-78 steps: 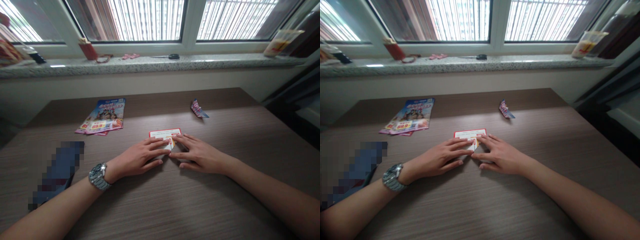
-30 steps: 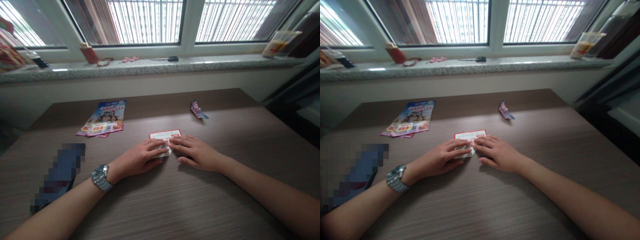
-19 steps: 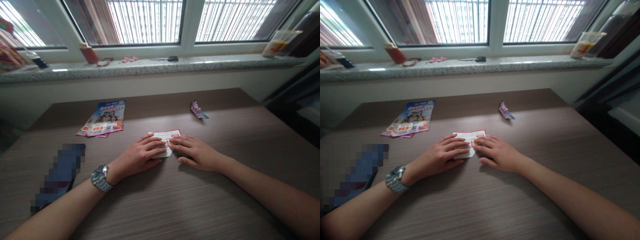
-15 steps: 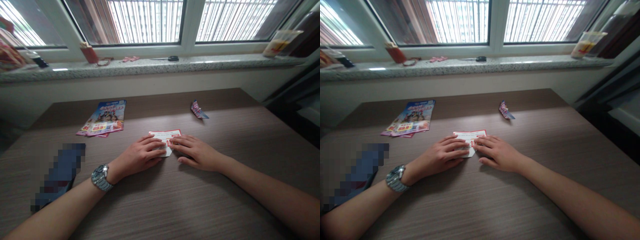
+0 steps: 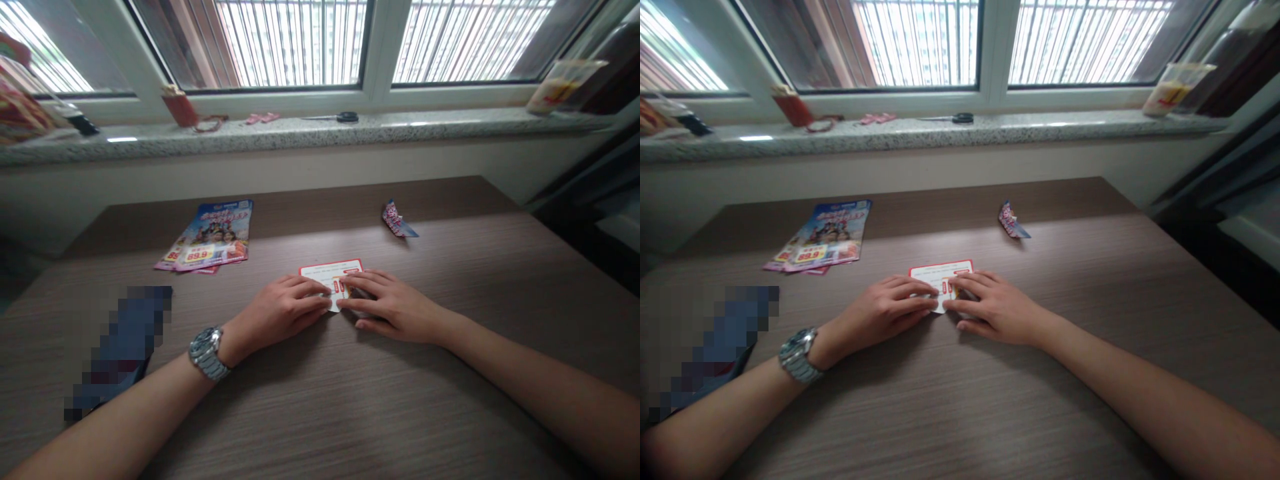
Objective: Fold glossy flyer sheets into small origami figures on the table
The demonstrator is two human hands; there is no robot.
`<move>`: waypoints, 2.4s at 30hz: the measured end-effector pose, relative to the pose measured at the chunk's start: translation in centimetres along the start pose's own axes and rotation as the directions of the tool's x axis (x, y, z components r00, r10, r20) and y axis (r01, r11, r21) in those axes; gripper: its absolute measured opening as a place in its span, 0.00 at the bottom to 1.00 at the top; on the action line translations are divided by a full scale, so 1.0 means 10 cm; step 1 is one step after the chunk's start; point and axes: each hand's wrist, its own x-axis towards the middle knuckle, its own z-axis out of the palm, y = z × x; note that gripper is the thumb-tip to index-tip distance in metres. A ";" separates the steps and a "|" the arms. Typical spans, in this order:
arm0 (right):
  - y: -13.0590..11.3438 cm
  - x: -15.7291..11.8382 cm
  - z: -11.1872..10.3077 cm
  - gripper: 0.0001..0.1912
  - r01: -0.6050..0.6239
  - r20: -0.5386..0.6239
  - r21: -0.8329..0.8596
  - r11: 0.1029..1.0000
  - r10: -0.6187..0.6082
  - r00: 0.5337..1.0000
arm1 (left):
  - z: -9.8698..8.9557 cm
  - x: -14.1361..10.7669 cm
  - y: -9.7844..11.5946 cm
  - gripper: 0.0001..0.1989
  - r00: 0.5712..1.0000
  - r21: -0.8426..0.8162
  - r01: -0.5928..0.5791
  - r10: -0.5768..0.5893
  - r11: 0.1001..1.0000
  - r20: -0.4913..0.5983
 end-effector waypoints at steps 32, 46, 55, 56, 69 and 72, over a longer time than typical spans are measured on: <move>-0.05 0.04 0.00 0.28 0.045 0.031 -0.020 0.999 -0.045 0.999 | 0.09 0.05 0.02 0.04 0.965 -0.132 0.225 -0.239 0.966 -0.109; -0.04 0.03 0.00 0.28 0.040 0.029 -0.038 0.998 -0.038 0.999 | 0.02 -0.01 0.02 0.14 0.991 0.124 0.074 -0.058 0.989 -0.123; -0.03 0.01 0.02 0.27 0.020 0.040 -0.038 0.999 -0.018 0.999 | -0.06 -0.03 0.06 0.12 0.993 0.192 0.001 0.022 0.981 -0.116; -0.02 0.01 0.02 0.27 0.019 0.041 -0.038 0.999 -0.017 0.999 | -0.05 -0.04 0.06 0.13 0.995 0.193 0.000 0.020 0.981 -0.102; 0.00 -0.01 0.03 0.28 0.020 -0.007 0.013 1.000 -0.020 1.000 | -0.01 -0.04 0.03 0.24 0.997 0.097 0.013 -0.020 0.995 0.070; 0.01 -0.01 0.04 0.31 -0.017 -0.020 0.036 0.999 0.018 1.000 | -0.01 -0.04 0.03 0.24 0.996 0.071 0.010 -0.016 0.997 0.082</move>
